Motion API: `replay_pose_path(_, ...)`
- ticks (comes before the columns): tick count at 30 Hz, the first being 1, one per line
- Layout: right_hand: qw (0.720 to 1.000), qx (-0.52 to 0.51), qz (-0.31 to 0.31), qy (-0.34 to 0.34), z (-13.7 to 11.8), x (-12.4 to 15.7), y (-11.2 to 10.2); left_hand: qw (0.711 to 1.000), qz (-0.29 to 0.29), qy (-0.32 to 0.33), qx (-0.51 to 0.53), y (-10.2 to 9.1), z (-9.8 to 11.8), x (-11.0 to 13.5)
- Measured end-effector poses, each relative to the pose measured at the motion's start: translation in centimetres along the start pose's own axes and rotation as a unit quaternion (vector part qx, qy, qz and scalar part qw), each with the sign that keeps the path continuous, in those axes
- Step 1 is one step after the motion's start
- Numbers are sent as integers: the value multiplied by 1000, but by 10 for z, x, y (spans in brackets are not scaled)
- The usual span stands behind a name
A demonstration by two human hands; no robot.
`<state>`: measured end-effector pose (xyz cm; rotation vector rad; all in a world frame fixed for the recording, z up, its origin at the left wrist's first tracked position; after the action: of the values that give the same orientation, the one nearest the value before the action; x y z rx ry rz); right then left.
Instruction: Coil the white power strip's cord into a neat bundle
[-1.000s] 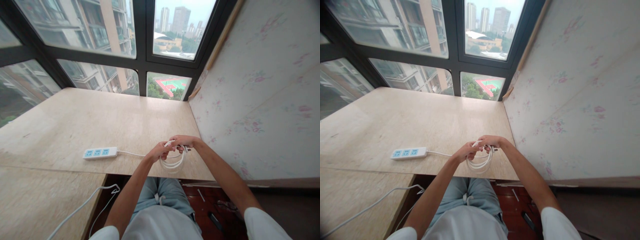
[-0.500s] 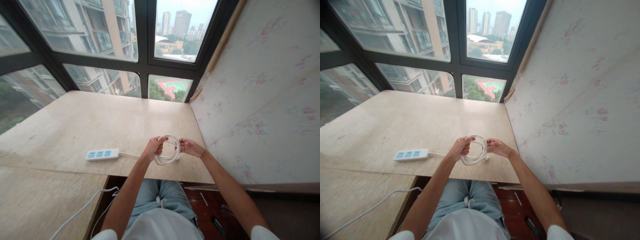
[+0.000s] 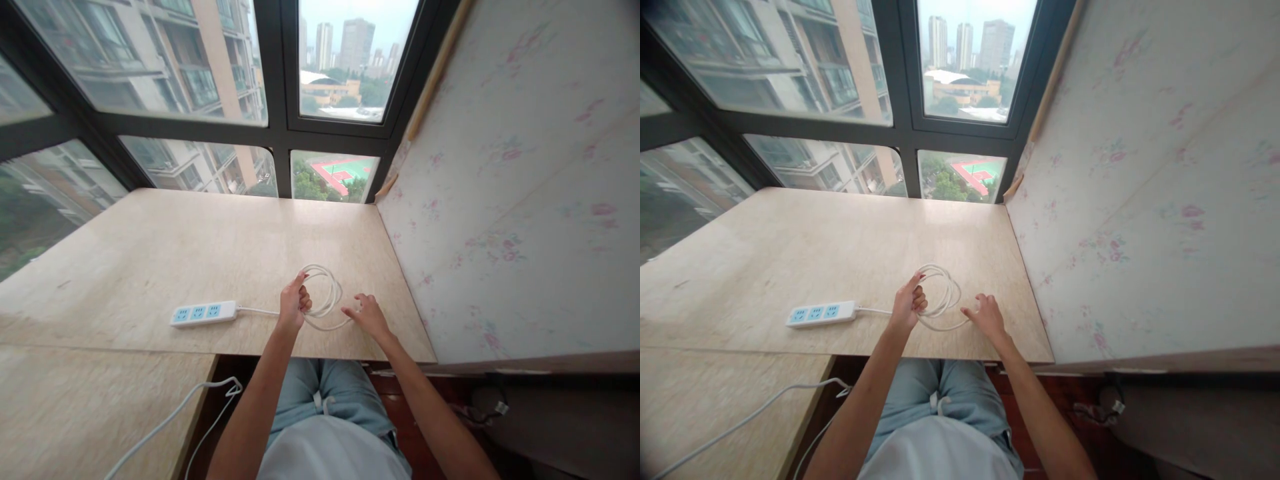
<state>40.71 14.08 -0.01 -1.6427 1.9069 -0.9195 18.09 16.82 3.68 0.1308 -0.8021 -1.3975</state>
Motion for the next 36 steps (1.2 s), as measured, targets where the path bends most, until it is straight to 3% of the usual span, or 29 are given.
replay_pose_path(2, 992, 125, 20, 6, -9, 5, -6, 999, 32, 13, 13, -10, -2, 1)
replay_pose_path(5, 979, 188, -29, 68, -2, 10, -2, 997, 71, 27, 33, -24, -4, 5)
replay_pose_path(7, 980, 157, -71, 100, 9, 11, 4, 995, 84, 30, 43, -30, -4, 6)
replay_pose_path(9, 988, 93, -73, 99, 13, 9, 5, 995, 85, 27, 54, -33, -5, 7)
replay_pose_path(13, 998, 8, -23, 55, 9, 3, -5, 992, 88, 20, 87, -38, -10, 8)
replay_pose_path(15, 996, -86, 30, 22, 0, 4, -17, 991, 89, 19, 97, -39, -14, 10)
replay_pose_path(17, 961, -258, 101, -10, -8, 9, -34, 991, 77, 11, 106, -38, -19, 11)
replay_pose_path(19, 894, -422, 150, -27, -13, 12, -47, 992, 52, -6, 118, -34, -24, 13)
replay_pose_path(21, 842, -514, 161, -33, -22, 12, -55, 991, 21, -35, 129, -28, -30, 14)
replay_pose_path(24, 794, -590, 135, -49, -49, 6, -64, 988, -19, -78, 133, -21, -38, 16)
replay_pose_path(27, 778, -620, 79, -72, -85, 1, -70, 986, -20, -81, 146, -20, -42, 18)
replay_pose_path(32, 789, -608, -36, -83, -140, 3, -69, 980, 16, -29, 196, -27, -45, 20)
replay_pose_path(36, 822, -553, -103, -87, -165, -4, -56, 978, -39, -49, 197, -19, -50, 24)
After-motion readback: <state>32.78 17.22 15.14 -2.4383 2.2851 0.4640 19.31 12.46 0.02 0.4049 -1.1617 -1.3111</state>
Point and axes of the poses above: each hand's wrist, its own x-axis away from the middle knuckle, its own y-axis out of the palm, z = x × y, the point moved 10 cm from there along -x, towards the middle knuckle, and after that the axes turned 6 degrees about -x, right-handed, at the moved point
